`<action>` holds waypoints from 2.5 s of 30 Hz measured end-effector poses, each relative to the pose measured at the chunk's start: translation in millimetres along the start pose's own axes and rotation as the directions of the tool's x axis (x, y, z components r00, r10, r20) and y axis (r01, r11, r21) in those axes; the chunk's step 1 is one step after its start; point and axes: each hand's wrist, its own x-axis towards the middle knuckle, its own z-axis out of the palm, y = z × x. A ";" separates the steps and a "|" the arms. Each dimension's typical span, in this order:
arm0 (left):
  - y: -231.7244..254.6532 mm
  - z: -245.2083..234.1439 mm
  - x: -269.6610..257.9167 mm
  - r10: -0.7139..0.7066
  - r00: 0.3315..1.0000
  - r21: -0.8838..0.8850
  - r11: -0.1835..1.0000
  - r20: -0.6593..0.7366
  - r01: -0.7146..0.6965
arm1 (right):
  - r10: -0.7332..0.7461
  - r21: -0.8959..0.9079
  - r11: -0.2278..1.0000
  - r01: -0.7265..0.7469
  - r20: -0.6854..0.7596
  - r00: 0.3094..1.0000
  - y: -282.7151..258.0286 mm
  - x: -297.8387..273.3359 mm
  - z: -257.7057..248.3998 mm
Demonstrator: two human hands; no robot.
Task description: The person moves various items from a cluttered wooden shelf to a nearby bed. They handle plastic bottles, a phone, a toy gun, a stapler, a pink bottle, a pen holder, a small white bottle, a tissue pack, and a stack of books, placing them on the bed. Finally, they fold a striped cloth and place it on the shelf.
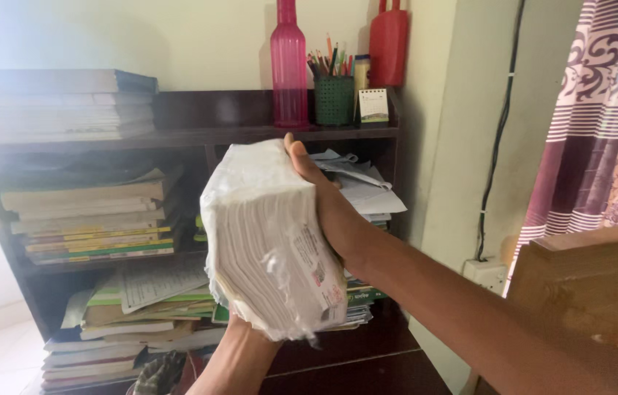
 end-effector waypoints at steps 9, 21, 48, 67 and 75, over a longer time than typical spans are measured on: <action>56.0 -37.8 10.5 -0.051 0.998 0.094 0.994 -0.047 0.056 | 0.125 -0.353 0.927 -0.126 -0.026 0.992 26.4 -15.7 -54.1; 60.7 -27.7 44.6 -0.355 0.865 0.286 0.840 -0.354 0.461 | 0.200 -0.627 0.741 -0.241 -0.137 0.970 4.0 -7.4 -91.0; -219.2 80.9 -17.8 -0.729 0.645 0.540 0.456 -0.229 0.707 | 0.495 0.441 0.869 -0.225 -0.768 0.406 38.3 -318.7 -144.3; -524.5 176.5 -21.0 -0.990 0.139 0.586 0.131 0.031 0.800 | 0.487 0.523 0.852 -0.031 -0.811 -0.325 6.7 -559.3 -263.7; -627.6 211.1 -41.6 -0.985 0.060 0.614 0.147 0.161 0.776 | 0.405 0.470 0.872 -0.135 -0.849 -0.341 -8.4 -623.0 -299.8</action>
